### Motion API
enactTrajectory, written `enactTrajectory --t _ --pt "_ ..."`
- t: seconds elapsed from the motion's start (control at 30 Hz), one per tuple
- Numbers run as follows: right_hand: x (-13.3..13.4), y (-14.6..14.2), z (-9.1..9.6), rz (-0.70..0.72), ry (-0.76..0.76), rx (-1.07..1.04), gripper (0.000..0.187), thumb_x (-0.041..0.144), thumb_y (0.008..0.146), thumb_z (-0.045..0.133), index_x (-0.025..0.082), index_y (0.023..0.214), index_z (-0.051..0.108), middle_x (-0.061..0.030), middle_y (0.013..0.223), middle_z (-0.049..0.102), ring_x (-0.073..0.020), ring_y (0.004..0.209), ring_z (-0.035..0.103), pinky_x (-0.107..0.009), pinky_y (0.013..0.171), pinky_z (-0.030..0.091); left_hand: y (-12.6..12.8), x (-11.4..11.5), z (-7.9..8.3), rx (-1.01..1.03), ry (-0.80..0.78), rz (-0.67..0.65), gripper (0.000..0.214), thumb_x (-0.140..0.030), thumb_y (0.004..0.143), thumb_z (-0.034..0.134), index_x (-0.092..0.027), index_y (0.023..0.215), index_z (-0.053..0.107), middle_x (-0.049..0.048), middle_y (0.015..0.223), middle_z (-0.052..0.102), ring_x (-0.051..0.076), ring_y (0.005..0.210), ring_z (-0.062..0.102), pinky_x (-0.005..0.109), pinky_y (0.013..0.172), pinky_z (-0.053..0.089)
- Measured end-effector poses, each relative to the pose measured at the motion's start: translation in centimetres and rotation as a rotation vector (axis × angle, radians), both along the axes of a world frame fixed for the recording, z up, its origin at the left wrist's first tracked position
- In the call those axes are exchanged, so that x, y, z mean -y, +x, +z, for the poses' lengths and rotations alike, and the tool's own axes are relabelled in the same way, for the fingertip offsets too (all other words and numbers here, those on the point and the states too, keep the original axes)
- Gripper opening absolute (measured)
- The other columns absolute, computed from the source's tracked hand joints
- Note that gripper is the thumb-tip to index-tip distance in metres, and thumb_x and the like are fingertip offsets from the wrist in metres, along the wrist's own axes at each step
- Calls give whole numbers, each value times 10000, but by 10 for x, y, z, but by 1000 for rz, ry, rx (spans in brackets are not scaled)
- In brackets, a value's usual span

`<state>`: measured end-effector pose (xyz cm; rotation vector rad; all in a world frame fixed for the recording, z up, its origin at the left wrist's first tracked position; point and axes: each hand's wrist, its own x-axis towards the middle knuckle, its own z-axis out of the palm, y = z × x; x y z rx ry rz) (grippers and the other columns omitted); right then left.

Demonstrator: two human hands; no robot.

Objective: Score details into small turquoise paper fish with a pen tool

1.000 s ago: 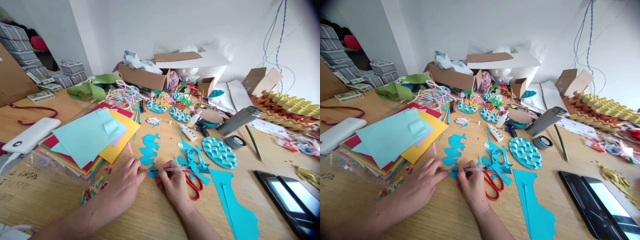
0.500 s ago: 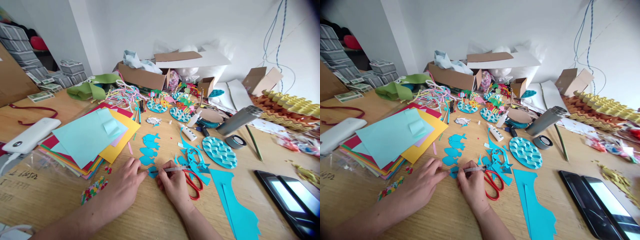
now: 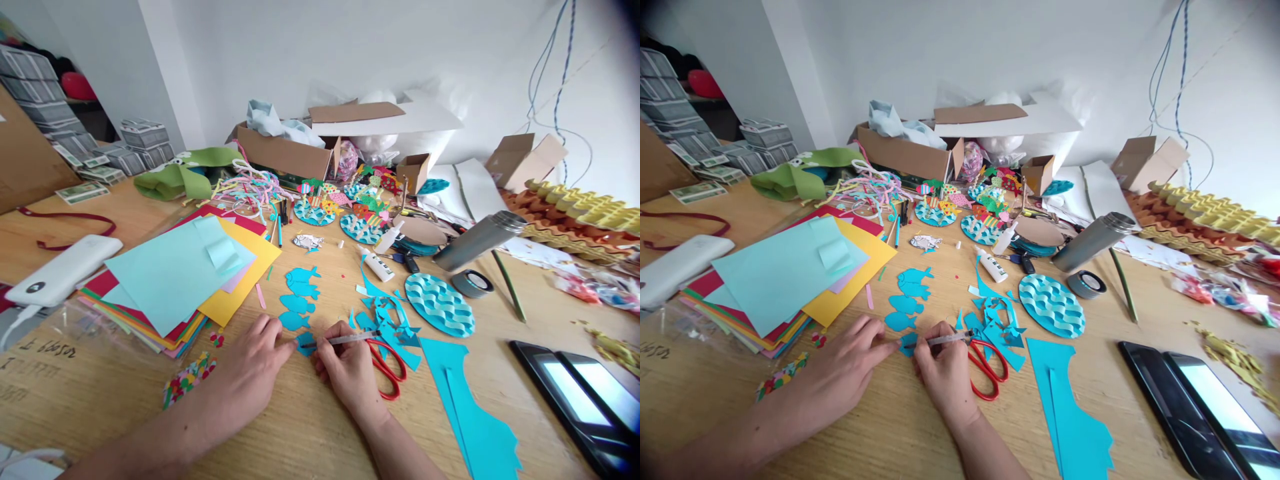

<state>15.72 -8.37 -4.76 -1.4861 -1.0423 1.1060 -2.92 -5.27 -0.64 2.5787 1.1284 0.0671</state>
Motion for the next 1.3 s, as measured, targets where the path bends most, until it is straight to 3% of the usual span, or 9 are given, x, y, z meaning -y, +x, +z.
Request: enactTrajectory --t 1.3 --pt "1 0 -1 39 23 51 153 280 802 620 229 730 495 43 455 563 -117 362 475 -203 363 346 2 0 1 -9 -9 1 458 37 847 385 -209 1111 667 90 1109 534 260 1103 503 430 939 480"
